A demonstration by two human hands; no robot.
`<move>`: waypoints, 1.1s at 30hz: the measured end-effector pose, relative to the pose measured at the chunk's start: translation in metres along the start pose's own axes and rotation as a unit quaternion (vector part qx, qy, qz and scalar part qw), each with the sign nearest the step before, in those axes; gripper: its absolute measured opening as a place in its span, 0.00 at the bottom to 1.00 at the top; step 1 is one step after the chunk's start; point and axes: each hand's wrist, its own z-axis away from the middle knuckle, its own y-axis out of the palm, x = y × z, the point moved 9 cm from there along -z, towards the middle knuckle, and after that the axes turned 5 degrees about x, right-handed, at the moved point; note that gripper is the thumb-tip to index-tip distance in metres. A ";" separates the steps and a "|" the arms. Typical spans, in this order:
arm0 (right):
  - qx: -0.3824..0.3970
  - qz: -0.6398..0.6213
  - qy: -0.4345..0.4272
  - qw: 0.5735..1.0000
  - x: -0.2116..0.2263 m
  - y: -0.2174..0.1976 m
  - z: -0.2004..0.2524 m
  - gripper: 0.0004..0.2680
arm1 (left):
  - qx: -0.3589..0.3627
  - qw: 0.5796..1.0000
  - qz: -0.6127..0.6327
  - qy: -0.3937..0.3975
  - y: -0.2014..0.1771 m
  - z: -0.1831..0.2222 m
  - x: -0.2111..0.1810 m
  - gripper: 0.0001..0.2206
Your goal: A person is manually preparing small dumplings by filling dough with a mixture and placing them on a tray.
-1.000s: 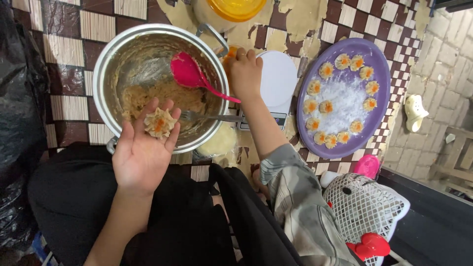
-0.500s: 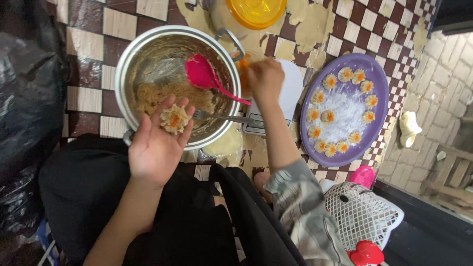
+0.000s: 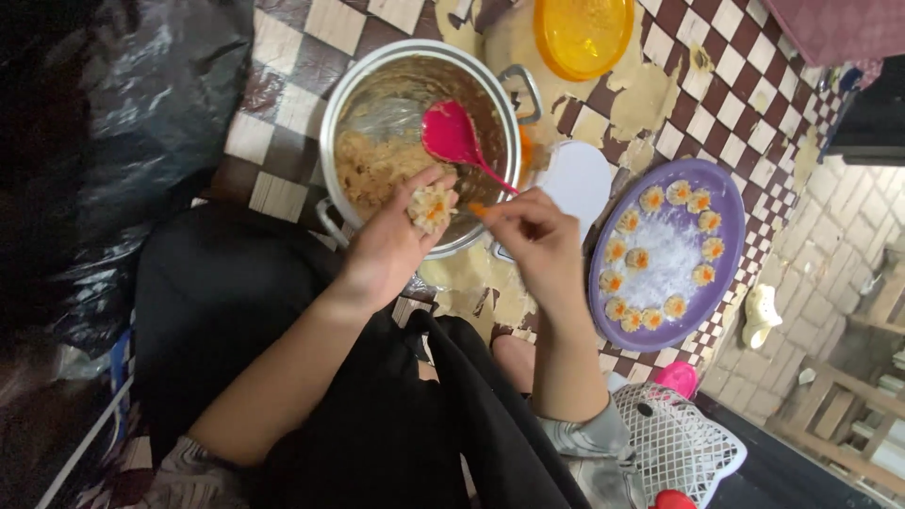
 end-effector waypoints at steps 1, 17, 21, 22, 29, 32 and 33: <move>0.002 0.002 -0.001 1.000 0.002 0.006 -0.001 0.03 | 0.001 1.000 0.001 0.002 0.007 0.002 -0.004 0.27; -0.041 0.321 -0.210 0.923 0.054 0.044 0.016 0.03 | -0.016 1.000 -0.012 -0.019 0.025 0.009 -0.009 0.33; -0.047 0.465 -0.328 0.821 0.052 0.054 0.033 0.09 | -0.024 0.999 0.001 -0.032 0.025 0.008 -0.008 0.31; -0.048 0.465 -0.328 0.821 0.050 0.055 0.034 0.09 | -0.024 0.999 0.001 -0.032 0.024 0.008 -0.007 0.31; -0.085 0.493 -0.372 0.782 0.047 0.058 0.045 0.10 | -0.028 0.999 0.005 -0.033 0.028 0.010 -0.010 0.31; -0.085 0.490 -0.374 0.782 0.050 0.059 0.044 0.10 | -0.032 0.999 -0.005 -0.035 0.028 0.009 -0.010 0.32; -0.084 0.496 -0.376 0.778 0.051 0.061 0.044 0.10 | -0.030 0.999 -0.010 -0.037 0.028 0.009 -0.009 0.33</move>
